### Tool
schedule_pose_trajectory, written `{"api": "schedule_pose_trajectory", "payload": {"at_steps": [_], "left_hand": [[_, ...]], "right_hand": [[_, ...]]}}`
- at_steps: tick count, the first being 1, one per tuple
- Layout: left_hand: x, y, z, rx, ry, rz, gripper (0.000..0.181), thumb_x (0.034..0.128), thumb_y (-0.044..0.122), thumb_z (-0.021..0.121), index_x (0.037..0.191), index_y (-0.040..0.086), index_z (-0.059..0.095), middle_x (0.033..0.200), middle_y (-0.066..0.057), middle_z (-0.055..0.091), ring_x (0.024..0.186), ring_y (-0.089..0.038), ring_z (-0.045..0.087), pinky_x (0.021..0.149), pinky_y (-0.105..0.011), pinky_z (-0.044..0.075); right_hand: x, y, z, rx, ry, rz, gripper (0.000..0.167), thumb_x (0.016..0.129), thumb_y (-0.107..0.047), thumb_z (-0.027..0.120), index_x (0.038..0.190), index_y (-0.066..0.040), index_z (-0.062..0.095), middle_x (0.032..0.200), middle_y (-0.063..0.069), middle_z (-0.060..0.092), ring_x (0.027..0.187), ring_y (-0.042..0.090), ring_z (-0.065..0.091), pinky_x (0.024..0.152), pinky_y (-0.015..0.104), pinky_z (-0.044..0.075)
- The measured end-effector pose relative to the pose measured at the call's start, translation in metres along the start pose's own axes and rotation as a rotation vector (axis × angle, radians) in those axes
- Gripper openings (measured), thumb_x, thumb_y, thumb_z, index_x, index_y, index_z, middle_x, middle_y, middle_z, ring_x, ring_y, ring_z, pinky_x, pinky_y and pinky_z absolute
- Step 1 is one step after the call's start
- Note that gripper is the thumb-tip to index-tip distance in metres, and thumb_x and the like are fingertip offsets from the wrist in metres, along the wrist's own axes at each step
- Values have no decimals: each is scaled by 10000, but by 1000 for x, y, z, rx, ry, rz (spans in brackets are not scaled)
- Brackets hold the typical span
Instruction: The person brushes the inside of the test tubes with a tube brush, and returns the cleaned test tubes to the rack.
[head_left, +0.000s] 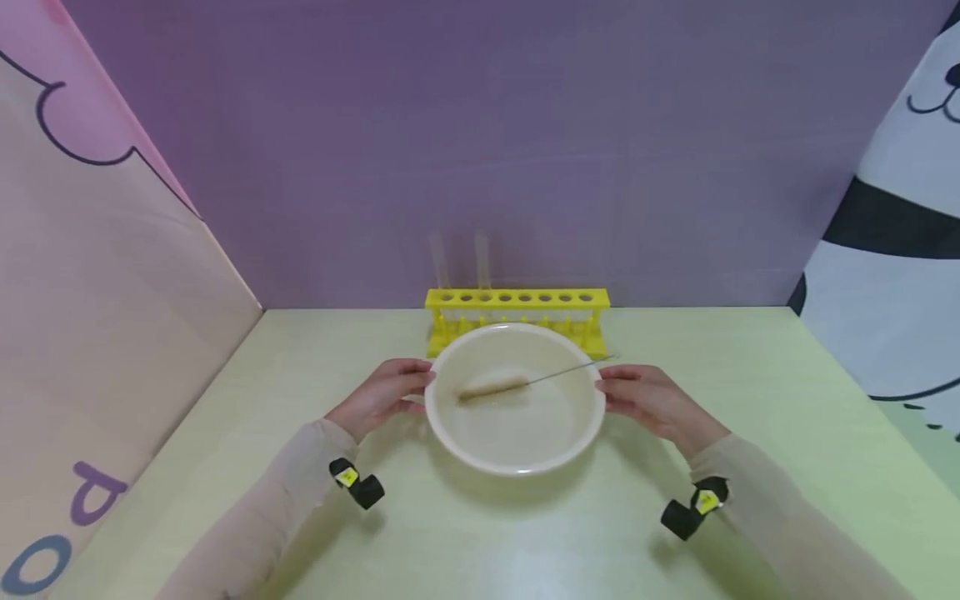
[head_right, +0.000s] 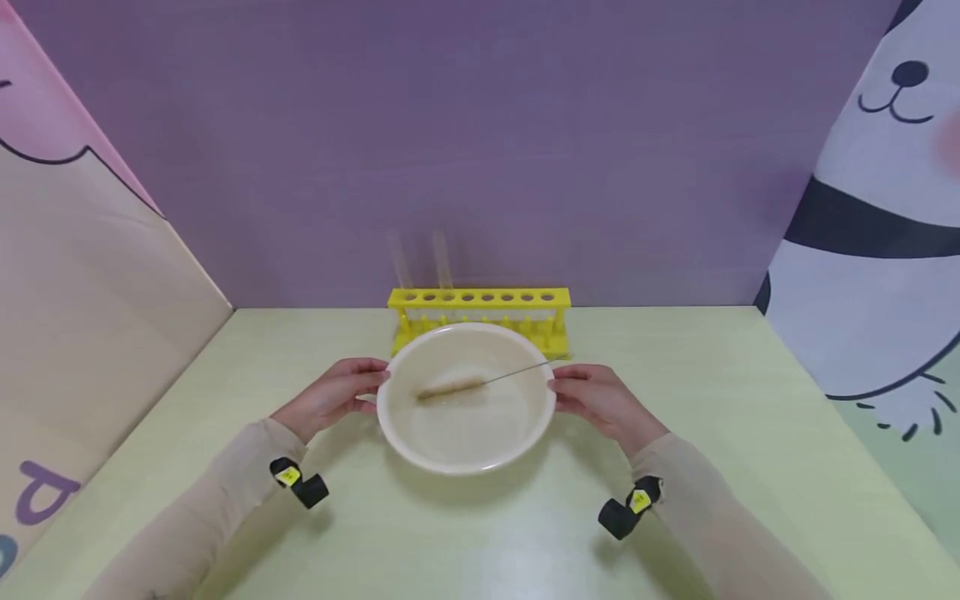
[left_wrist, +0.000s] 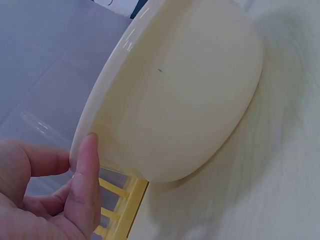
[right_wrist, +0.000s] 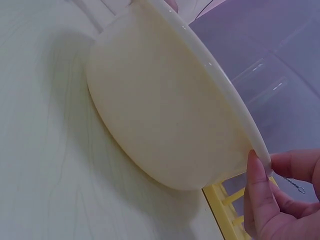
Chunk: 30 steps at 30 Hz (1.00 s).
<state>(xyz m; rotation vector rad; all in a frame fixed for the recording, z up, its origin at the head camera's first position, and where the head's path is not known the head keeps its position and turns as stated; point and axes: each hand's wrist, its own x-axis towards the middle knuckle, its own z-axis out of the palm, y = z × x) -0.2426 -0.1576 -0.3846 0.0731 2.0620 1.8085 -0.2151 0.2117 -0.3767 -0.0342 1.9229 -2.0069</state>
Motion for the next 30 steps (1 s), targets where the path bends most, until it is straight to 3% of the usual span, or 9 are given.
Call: {"api": "schedule_pose_trajectory", "payload": {"at_steps": [7, 30], "left_hand": [[5, -1, 6, -8, -24, 7, 359, 954, 86, 523, 1249, -112, 475, 1034, -101, 621, 832, -134, 608, 692, -274, 545], [5, 0, 10, -43, 19, -26, 326, 958, 96, 529, 1231, -79, 498, 1018, -80, 615, 829, -135, 600, 691, -269, 543]], "right_hand": [[-5, 0, -7, -3, -4, 7, 85, 918, -23, 566, 967, -51, 630, 877, -1, 654, 772, 107, 644, 744, 241, 539], [-7, -3, -8, -15, 16, 42, 258, 915, -77, 603, 1133, 48, 548, 935, 27, 645, 799, 110, 644, 758, 239, 536]]}}
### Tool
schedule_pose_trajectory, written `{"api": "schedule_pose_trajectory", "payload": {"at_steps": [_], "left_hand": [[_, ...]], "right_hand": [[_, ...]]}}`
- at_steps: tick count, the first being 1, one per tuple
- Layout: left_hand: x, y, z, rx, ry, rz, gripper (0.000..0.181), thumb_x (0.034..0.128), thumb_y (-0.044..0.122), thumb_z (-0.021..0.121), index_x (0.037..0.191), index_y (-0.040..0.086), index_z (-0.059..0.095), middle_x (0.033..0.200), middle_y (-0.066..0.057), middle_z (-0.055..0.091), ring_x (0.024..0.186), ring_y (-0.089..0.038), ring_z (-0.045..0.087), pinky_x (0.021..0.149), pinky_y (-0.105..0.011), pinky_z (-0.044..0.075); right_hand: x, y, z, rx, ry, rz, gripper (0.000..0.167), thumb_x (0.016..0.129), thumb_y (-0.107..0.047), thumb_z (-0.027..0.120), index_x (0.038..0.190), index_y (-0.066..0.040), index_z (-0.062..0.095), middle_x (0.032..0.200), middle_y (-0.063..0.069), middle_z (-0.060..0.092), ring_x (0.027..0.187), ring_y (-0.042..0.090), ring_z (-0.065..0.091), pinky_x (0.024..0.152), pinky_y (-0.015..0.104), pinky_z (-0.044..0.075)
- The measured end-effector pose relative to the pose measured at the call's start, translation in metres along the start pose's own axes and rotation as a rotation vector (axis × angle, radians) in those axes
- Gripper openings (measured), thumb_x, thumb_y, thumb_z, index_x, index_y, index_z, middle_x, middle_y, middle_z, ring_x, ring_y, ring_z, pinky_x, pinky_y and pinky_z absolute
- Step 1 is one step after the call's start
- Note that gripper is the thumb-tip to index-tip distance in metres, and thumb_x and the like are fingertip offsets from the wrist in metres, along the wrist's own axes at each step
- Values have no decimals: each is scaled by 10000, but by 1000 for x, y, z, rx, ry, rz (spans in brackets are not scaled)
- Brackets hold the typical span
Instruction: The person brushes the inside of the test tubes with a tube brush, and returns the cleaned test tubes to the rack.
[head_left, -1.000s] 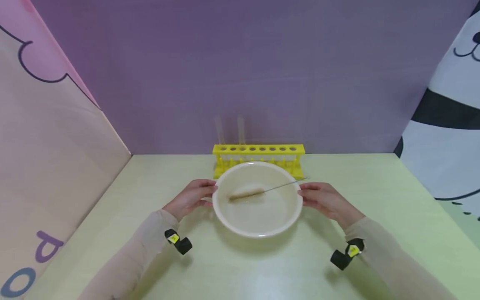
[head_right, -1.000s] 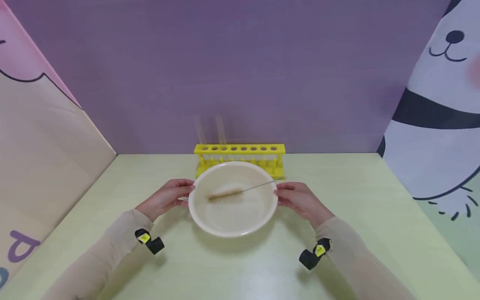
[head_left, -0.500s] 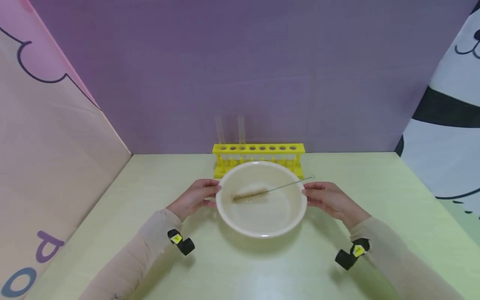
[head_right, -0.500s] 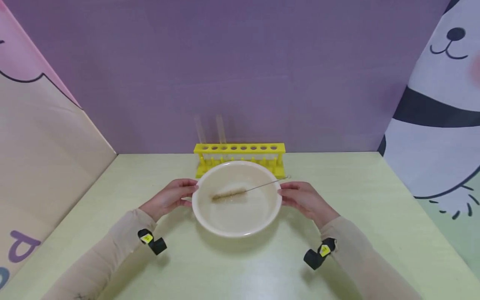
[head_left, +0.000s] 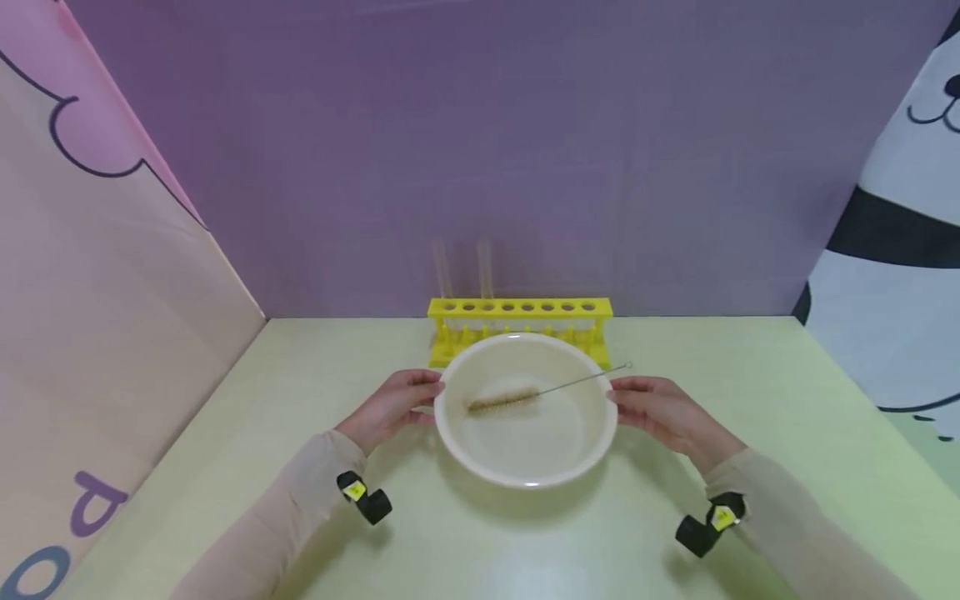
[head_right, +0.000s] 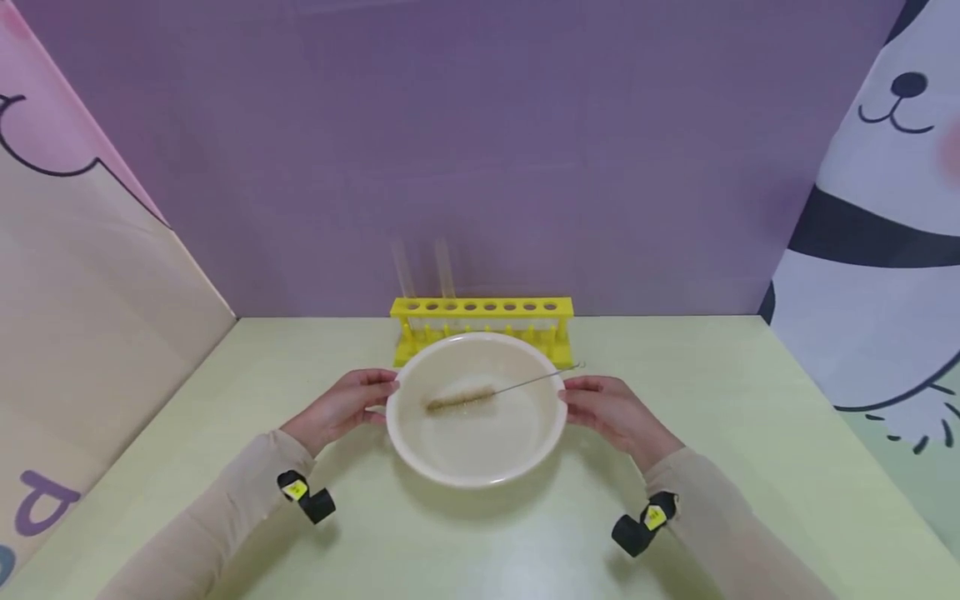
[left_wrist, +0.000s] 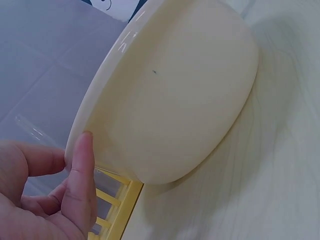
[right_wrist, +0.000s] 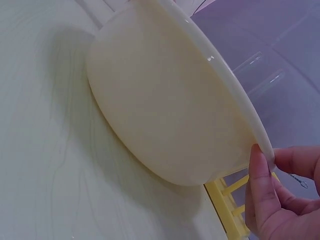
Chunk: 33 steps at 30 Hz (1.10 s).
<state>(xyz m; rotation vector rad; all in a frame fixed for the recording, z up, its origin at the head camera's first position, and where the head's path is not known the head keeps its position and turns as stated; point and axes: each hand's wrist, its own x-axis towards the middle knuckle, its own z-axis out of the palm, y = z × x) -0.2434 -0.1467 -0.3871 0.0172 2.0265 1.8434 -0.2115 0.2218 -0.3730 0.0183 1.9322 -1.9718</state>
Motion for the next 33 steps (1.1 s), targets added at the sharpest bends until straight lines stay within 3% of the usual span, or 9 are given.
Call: {"api": "schedule_pose_trajectory", "payload": {"at_steps": [7, 23, 30, 33], "left_hand": [[0, -2, 1, -23, -27, 36, 330, 954, 83, 521, 1228, -99, 490, 1021, -88, 617, 829, -146, 608, 703, -271, 544], [-2, -1, -1, -16, -31, 31, 316, 957, 87, 521, 1211, -99, 498, 970, -54, 622, 809, -125, 612, 679, -266, 544], [2, 2, -3, 34, -44, 38, 348, 957, 95, 513, 1231, -117, 484, 1016, -87, 617, 808, -136, 609, 686, -291, 551], [0, 4, -4, 94, -36, 34, 348, 961, 104, 508, 1234, -111, 490, 1049, -116, 616, 810, -153, 612, 708, -316, 554]], "right_hand": [[-1, 1, 0, 18, -5, -16, 198, 916, -52, 589, 1092, 37, 566, 912, 21, 642, 785, 106, 642, 741, 233, 537], [-2, -3, 2, -9, -40, -27, 214, 920, -52, 579, 1104, 56, 564, 932, 38, 653, 802, 121, 649, 753, 248, 539], [1, -7, -3, -178, -70, -88, 424, 925, -89, 584, 1232, 170, 447, 982, 27, 649, 847, 107, 644, 796, 302, 537], [3, -8, -5, -285, -32, -100, 503, 910, -115, 618, 1277, 161, 414, 1043, 78, 634, 887, 123, 639, 817, 364, 534]]}}
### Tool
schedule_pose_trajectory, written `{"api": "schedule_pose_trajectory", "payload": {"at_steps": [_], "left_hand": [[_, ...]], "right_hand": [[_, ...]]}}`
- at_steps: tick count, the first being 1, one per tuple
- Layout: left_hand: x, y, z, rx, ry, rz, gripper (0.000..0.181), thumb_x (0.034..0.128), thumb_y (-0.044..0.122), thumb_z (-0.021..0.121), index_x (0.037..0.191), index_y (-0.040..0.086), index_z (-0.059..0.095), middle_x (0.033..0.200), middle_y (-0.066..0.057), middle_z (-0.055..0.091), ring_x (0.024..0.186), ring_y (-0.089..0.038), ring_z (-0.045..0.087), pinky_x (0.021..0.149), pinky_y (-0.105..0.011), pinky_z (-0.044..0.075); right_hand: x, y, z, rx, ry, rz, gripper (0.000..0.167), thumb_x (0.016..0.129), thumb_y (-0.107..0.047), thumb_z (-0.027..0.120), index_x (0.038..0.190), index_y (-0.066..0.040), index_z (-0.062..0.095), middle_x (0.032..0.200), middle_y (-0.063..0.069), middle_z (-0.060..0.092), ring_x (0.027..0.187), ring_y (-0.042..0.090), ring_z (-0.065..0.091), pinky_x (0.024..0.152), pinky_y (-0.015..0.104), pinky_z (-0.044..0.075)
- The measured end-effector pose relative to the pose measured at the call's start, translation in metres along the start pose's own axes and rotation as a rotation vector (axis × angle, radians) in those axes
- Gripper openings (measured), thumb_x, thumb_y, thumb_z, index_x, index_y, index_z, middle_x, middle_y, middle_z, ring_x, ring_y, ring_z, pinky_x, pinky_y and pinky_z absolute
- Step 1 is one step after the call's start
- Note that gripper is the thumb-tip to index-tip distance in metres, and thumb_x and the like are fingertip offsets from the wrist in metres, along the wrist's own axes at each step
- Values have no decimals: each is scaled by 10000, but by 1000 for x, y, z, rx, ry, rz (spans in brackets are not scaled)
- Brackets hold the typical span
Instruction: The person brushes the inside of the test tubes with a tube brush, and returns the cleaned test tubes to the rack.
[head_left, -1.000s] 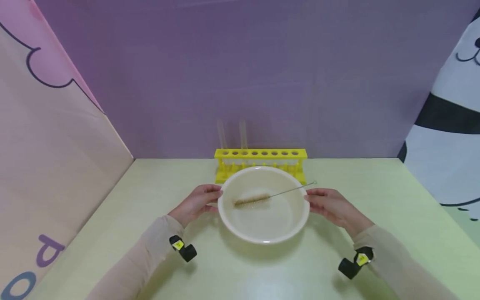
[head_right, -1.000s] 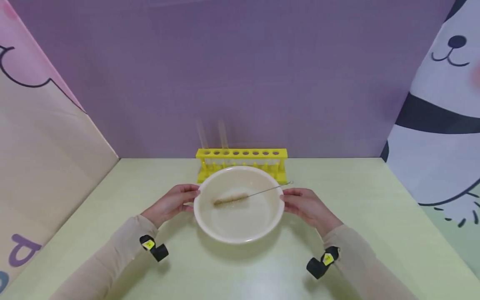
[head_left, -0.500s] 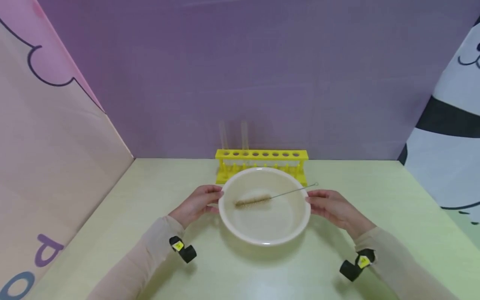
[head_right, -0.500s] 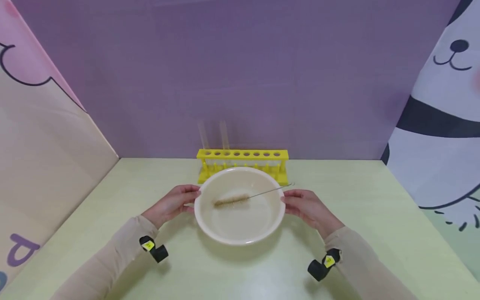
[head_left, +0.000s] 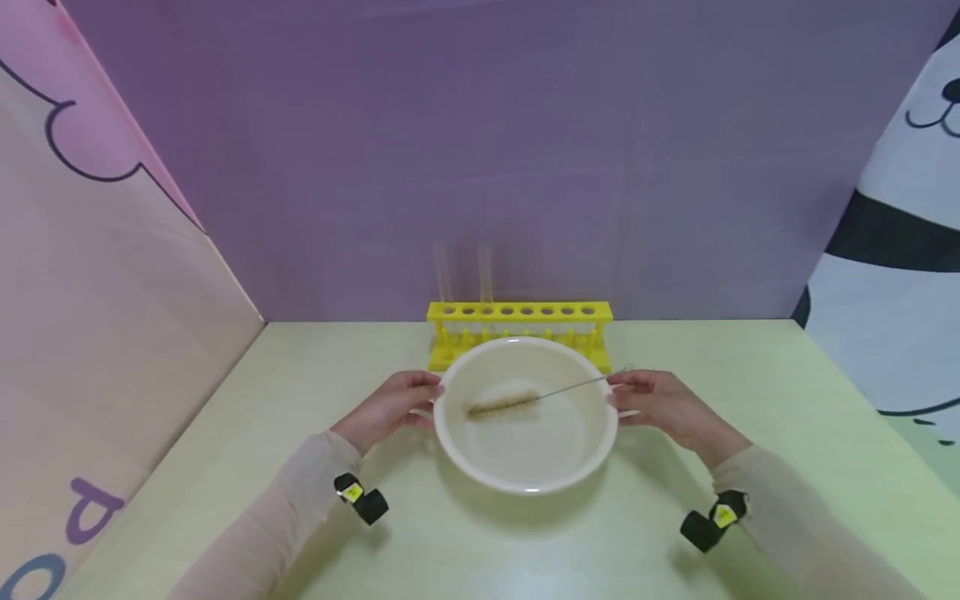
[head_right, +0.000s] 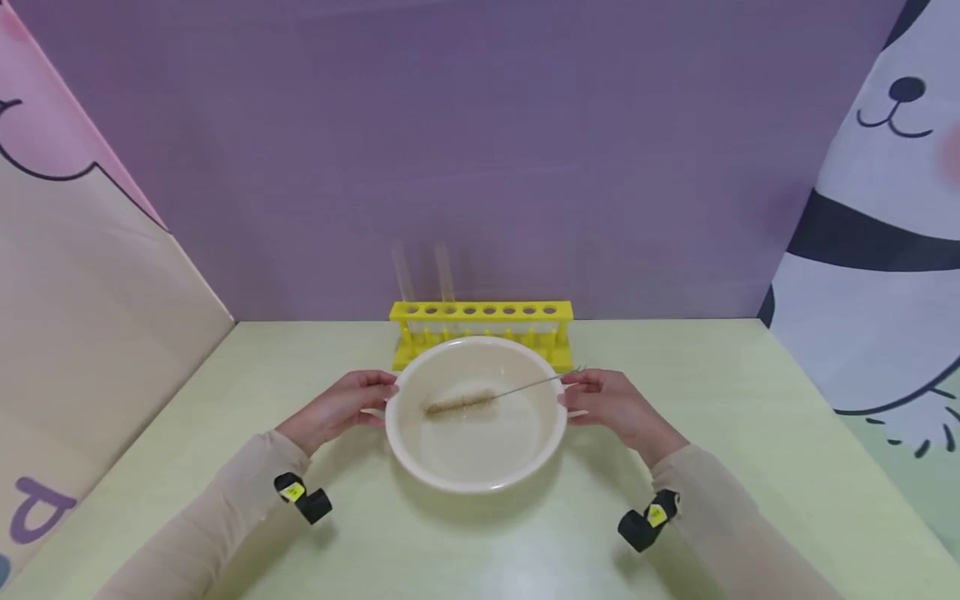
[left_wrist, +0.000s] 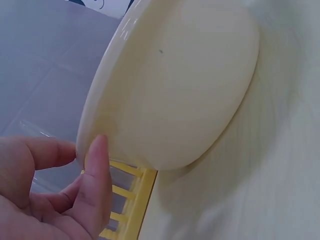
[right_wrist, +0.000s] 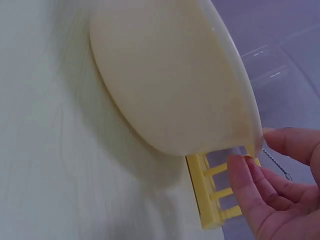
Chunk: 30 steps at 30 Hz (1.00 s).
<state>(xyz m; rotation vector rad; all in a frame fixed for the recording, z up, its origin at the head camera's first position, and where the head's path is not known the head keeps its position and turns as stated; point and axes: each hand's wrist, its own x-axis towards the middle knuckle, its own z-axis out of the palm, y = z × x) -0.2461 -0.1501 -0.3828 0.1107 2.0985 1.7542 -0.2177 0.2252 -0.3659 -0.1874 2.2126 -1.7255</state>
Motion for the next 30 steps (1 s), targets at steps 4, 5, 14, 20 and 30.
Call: {"api": "schedule_pose_trajectory", "payload": {"at_steps": [4, 5, 14, 20, 30], "left_hand": [[-3, 4, -6, 86, 25, 4, 325, 973, 145, 497, 1205, -79, 524, 1065, -133, 592, 883, -246, 614, 727, -344, 552], [-3, 6, -9, 100, 28, 8, 323, 974, 151, 494, 1200, -77, 526, 1074, -145, 582, 917, -282, 608, 734, -353, 550], [0, 35, -19, 188, 39, 11, 386, 992, 181, 462, 1284, -71, 453, 1230, -241, 507, 1036, -328, 565, 776, -350, 541], [12, 55, -21, 230, 107, 19, 385, 985, 189, 475, 1298, -34, 460, 1285, -225, 494, 1087, -355, 541, 799, -363, 536], [44, 66, -28, 299, 258, 131, 358, 960, 195, 531, 1252, -10, 505, 1122, -159, 558, 925, -241, 560, 840, -434, 517]], "right_hand": [[3, -3, -2, -155, 72, -13, 538, 891, -135, 650, 1308, 116, 420, 1133, 190, 596, 941, 171, 628, 812, 390, 535], [3, -4, -4, -189, 87, -31, 532, 893, -135, 648, 1307, 112, 424, 1144, 205, 592, 956, 189, 624, 811, 387, 535], [6, -18, -6, -739, 232, -361, 292, 845, -81, 687, 1094, 51, 608, 1037, 195, 649, 952, 345, 610, 785, 446, 518], [6, -29, -2, -1105, 181, -559, 275, 773, -1, 737, 1031, 11, 642, 1010, 143, 635, 970, 331, 576, 818, 461, 495], [8, -29, 10, -1364, 161, -774, 194, 755, 68, 707, 916, -23, 650, 871, 75, 615, 813, 235, 575, 687, 334, 516]]}}
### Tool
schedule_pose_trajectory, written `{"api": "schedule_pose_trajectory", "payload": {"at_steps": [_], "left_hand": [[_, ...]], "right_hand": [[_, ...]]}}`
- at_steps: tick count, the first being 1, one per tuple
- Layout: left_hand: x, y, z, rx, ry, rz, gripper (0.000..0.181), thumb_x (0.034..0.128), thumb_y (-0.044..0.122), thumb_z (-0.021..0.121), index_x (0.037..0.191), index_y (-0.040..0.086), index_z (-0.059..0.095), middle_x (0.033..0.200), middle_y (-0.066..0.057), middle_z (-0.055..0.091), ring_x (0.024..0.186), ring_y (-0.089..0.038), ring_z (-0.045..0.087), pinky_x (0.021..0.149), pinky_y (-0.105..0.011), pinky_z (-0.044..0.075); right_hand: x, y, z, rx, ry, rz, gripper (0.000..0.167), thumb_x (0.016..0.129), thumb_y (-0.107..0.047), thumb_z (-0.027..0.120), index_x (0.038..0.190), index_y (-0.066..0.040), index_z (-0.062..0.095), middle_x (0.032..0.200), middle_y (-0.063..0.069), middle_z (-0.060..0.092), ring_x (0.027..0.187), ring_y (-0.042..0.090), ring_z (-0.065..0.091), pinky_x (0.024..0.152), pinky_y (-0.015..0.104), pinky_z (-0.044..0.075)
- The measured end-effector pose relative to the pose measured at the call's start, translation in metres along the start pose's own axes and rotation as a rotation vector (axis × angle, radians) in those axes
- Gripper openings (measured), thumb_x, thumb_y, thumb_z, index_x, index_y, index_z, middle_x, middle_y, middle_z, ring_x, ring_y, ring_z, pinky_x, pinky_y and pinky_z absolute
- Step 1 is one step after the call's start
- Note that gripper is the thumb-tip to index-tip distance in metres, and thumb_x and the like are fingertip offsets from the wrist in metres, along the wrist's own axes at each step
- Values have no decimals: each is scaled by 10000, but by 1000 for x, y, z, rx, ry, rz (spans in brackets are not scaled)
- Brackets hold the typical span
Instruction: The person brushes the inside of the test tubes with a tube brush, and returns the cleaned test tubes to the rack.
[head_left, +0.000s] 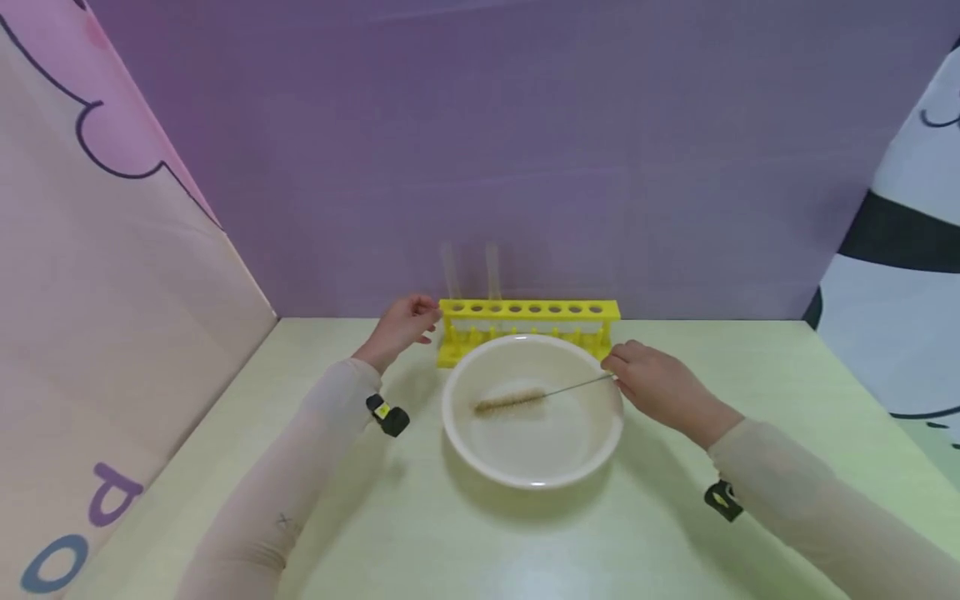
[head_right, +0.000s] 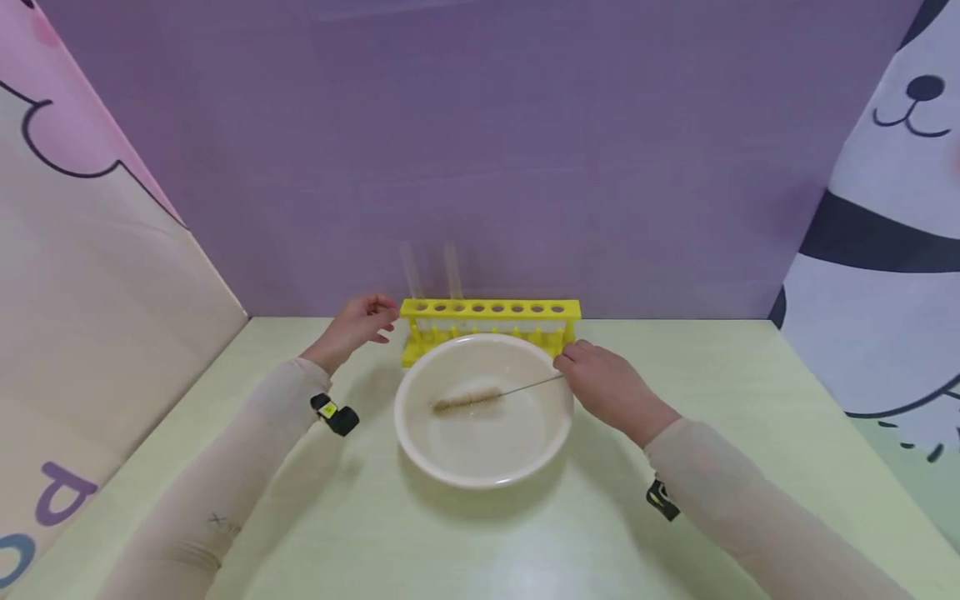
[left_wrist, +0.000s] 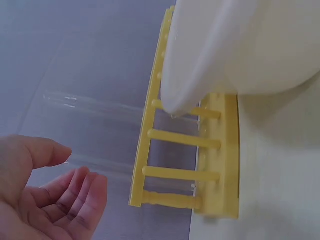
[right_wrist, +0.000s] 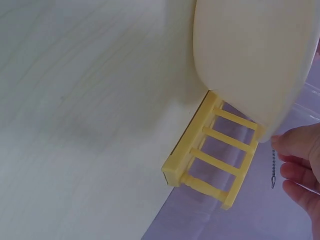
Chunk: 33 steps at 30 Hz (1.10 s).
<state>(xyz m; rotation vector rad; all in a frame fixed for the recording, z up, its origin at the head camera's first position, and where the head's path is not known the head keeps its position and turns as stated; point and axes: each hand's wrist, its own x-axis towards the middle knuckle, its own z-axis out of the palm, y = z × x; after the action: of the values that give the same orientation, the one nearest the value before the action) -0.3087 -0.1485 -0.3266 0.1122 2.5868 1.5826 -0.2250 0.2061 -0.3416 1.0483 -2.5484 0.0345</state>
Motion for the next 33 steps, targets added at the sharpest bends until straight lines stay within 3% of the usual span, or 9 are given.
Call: {"api": "schedule_pose_trajectory", "payload": {"at_steps": [5, 11, 17, 25, 33], "left_hand": [[13, 9, -1, 21, 46, 31, 344, 940, 178, 557, 1222, -14, 523, 1103, -147, 558, 962, -278, 563, 798, -379, 527], [28, 19, 4, 77, 123, -5, 338, 900, 158, 613, 1197, 20, 534, 1119, -114, 554, 1014, -279, 552, 846, -376, 488], [40, 23, 7, 27, 186, 18, 344, 874, 80, 611, 1204, 28, 525, 1177, -119, 543, 1079, -265, 527, 907, -381, 461], [48, 18, 12, -10, 148, 59, 474, 821, -38, 631, 1270, 0, 483, 1255, -152, 519, 1141, -293, 511, 958, -376, 443], [51, 13, 14, -30, 152, 34, 371, 856, -16, 607, 1217, -14, 522, 1206, -166, 537, 1115, -295, 505, 948, -387, 443]], "right_hand": [[1, -1, -2, -65, -25, -16, 149, 779, 68, 680, 890, -29, 655, 859, 74, 623, 787, 224, 563, 677, 323, 506], [-2, -2, -5, -93, -45, -26, 179, 773, 92, 668, 897, -36, 648, 875, 71, 616, 791, 222, 553, 666, 321, 503], [-4, -5, -5, -68, -44, -26, 212, 774, 111, 644, 914, -47, 631, 878, 59, 583, 794, 216, 533, 649, 314, 493], [-6, -10, 0, -50, -61, -17, 230, 750, 120, 656, 870, -69, 605, 846, 47, 560, 757, 203, 514, 616, 308, 482], [-6, -7, 2, -84, -68, -5, 209, 765, 96, 671, 882, -70, 620, 856, 40, 569, 772, 199, 514, 623, 300, 483]]}}
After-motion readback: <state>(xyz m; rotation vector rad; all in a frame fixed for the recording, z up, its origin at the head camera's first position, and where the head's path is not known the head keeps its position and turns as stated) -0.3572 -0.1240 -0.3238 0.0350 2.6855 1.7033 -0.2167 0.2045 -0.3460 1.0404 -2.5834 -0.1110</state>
